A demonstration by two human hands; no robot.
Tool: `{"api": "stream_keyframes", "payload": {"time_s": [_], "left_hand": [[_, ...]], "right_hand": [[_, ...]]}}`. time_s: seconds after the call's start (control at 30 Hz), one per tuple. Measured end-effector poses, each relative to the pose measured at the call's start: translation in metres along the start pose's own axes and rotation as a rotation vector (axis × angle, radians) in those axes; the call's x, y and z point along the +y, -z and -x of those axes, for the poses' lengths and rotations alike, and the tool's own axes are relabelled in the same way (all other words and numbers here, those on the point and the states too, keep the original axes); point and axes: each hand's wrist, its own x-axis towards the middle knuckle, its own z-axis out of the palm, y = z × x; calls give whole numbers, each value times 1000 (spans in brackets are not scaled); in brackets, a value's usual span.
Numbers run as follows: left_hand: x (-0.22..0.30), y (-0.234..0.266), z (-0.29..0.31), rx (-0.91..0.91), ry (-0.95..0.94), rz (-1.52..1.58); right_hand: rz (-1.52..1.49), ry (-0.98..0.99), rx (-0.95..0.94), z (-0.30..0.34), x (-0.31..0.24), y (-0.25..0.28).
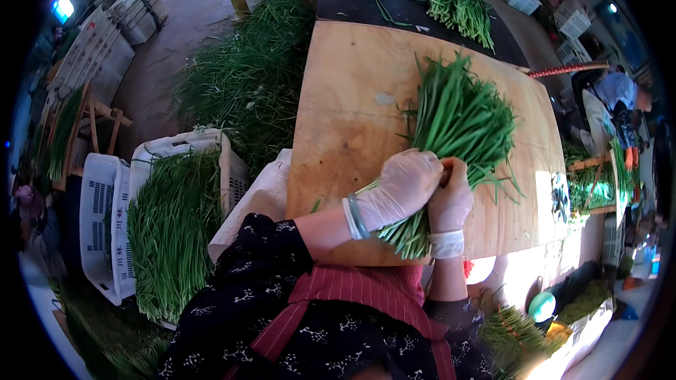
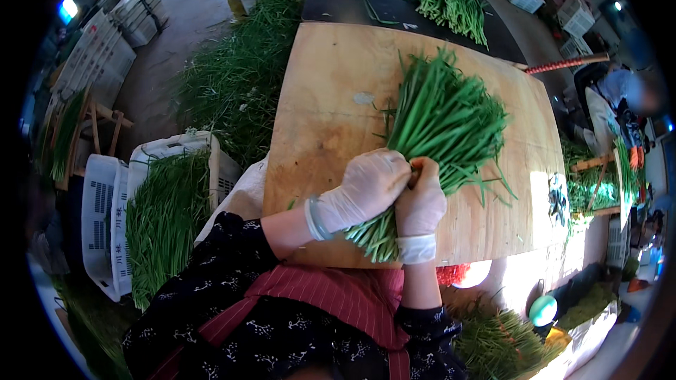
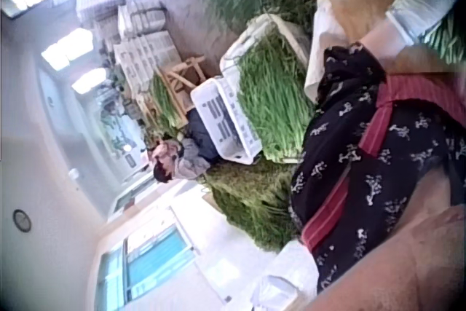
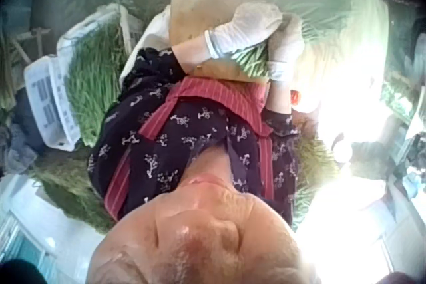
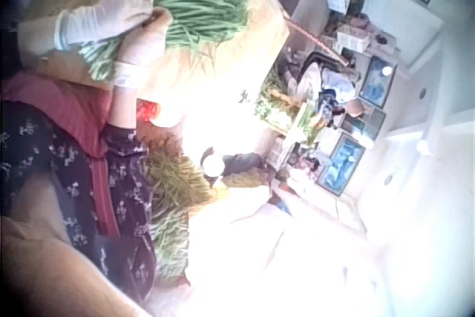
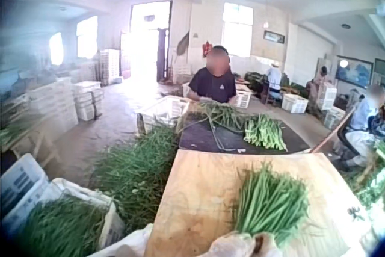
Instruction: The person picks up a bunch of green stalks from a crate, removes several damaged outer leaves, aligns the stalks, and secures them with a red tie before placing the bundle onto a pile.
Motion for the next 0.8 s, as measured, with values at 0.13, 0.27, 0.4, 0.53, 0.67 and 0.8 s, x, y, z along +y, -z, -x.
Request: {"api": "stream_keyframes", "payload": {"time_s": [0.13,0.27,0.4,0.53,0.67,0.8], "left_hand": [[10,-3,6,16,-166,-79],[20,-8,7,-21,-222,-26],[25,-8,3,-168,-79,276],[18,18,-5,-284,25,770],[-27,22,-17,-545,553,1040],[-24,-10,1,-799,693,1479]], "right_hand": [[-212,-61,28,17,27,0],[-518,-178,80,32,55,-3],[-853,-334,118,40,64,-1],[-833,-458,120,38,56,16],[-934,-575,114,42,57,31],[-914,-503,108,33,38,20]]}}
